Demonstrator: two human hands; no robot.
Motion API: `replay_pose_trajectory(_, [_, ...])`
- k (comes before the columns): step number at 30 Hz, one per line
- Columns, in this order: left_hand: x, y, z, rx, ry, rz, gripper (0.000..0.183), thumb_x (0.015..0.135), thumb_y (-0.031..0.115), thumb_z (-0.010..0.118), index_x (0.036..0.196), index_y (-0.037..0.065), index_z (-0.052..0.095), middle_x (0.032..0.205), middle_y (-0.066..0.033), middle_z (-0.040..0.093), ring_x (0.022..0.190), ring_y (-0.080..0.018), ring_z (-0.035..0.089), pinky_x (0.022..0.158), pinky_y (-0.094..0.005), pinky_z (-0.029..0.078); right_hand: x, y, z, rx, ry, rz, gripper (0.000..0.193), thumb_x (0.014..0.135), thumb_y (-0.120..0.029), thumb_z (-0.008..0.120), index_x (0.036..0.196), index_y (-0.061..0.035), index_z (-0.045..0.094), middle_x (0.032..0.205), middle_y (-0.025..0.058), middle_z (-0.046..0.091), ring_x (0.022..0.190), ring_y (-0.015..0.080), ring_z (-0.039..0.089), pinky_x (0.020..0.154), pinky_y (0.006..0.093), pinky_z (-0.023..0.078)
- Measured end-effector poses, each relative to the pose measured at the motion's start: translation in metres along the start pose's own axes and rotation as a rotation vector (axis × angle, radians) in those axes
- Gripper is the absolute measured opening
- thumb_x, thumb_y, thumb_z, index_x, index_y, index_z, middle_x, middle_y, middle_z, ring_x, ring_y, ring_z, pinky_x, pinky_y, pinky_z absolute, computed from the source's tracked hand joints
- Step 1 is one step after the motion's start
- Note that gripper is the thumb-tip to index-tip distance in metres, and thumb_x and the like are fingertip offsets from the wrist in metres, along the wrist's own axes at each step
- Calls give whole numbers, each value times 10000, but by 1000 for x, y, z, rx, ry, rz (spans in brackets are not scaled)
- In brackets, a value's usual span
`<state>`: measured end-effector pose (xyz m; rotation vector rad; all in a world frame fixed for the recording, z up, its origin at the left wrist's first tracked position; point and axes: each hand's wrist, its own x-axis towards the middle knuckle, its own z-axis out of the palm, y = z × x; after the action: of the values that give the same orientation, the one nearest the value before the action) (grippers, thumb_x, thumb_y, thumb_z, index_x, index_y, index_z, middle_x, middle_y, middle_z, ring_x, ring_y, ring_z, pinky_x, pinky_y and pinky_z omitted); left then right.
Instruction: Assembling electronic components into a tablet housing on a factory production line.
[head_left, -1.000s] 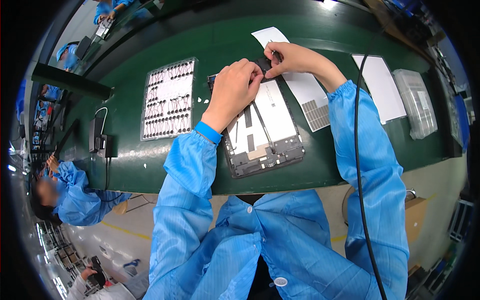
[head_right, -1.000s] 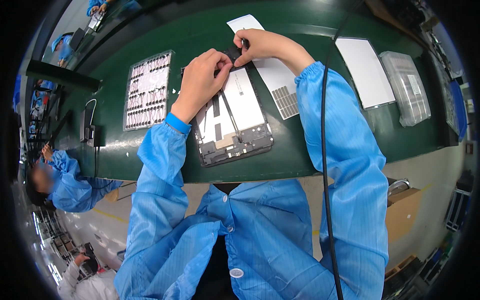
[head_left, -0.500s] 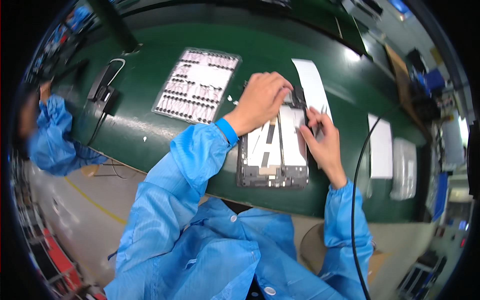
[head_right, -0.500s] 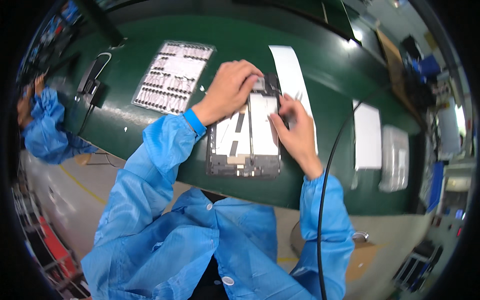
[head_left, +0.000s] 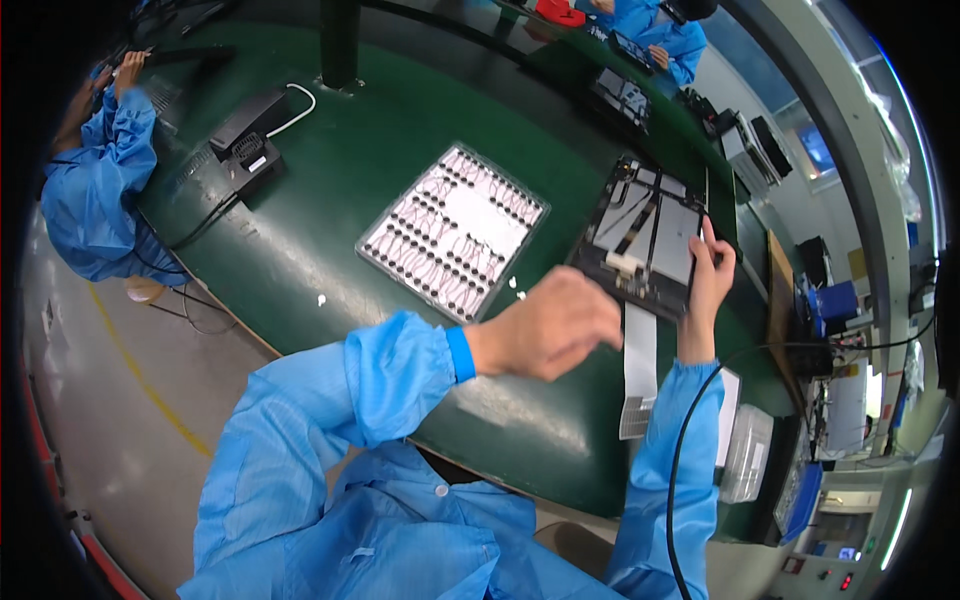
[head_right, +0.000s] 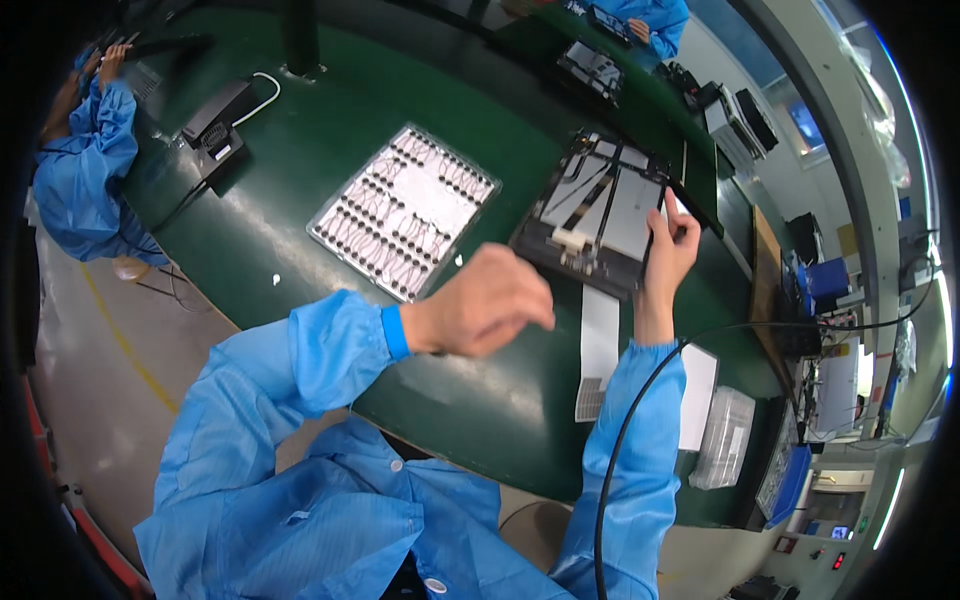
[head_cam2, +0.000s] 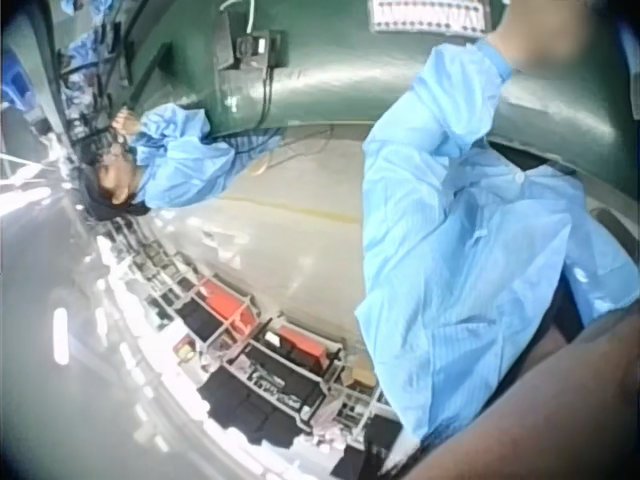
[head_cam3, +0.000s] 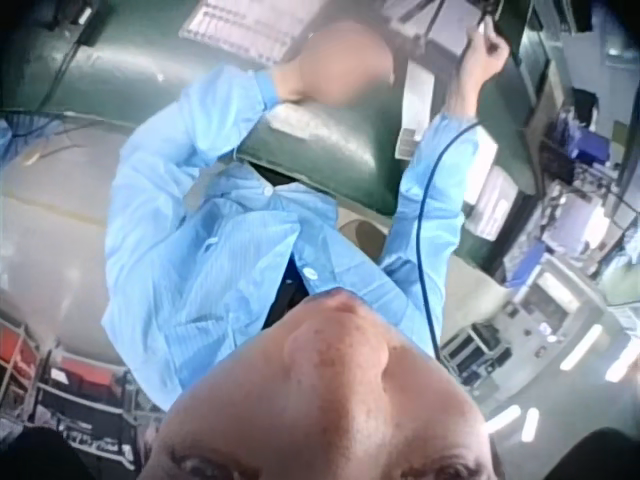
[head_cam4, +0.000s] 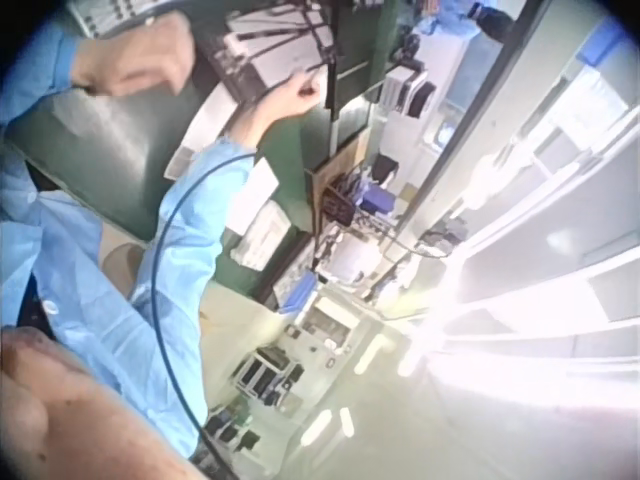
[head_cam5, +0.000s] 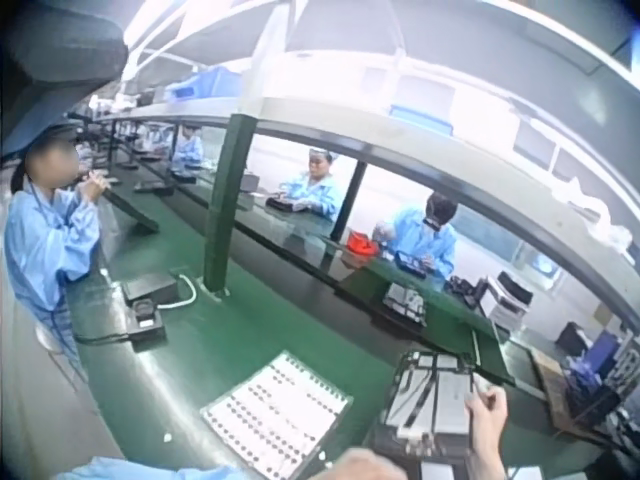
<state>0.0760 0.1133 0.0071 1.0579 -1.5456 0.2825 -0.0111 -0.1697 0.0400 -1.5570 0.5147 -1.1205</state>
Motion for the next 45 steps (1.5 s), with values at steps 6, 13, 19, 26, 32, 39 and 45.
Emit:
replay_pose_trajectory(6, [-15,5,21,-238,-201,17,150,827,37,623,969,85,640,1020,-62,618,988,-253,601,910,-392,452,99,74,99,-39,128,9,352,770,-8,712,1037,-14,483,1314,215,640,1104,209,611,895,293,488])
replay_pose_trajectory(13, [-36,10,21,-250,-221,3,116,839,96,617,941,47,642,975,-63,590,963,-226,567,894,-359,448,77,134,181,-478,-10,-342,254,810,-59,673,1035,-32,559,1150,174,664,1158,306,616,1020,393,446])
replay_pose_trajectory(19, [-32,17,17,-243,-260,-41,130,819,101,614,933,41,631,979,-76,594,967,-247,567,932,-368,449,188,129,186,-1076,-212,-618,397,890,-226,727,1251,-114,610,1023,187,723,973,389,693,846,481,538])
replay_pose_trajectory(26, [-39,17,27,-247,-295,-109,161,805,125,624,943,43,631,967,-83,590,988,-249,562,960,-360,433,256,140,208,-1680,-675,-700,587,891,-254,731,1425,-110,537,980,202,734,915,407,708,835,504,556])
replay_pose_trajectory(32, [-41,17,23,-232,-331,-94,180,800,112,637,970,52,645,987,-64,584,998,-231,555,932,-351,423,264,130,194,-1611,-748,-754,575,908,-223,688,1446,-120,513,898,199,726,874,378,711,778,497,560])
replay_pose_trajectory(39, [-36,14,20,-225,-344,-67,126,821,104,612,932,46,622,969,-72,575,954,-230,566,926,-349,442,223,117,121,-1492,-627,-977,630,819,-200,689,1431,-151,547,936,174,729,835,350,702,795,467,564])
replay_pose_trajectory(45, [-39,17,20,-254,-408,-41,122,840,94,603,951,52,631,982,-68,587,941,-229,576,915,-356,444,156,121,120,-1288,-240,-1028,549,759,-94,727,1292,-151,608,1163,130,678,1106,328,649,935,459,546])
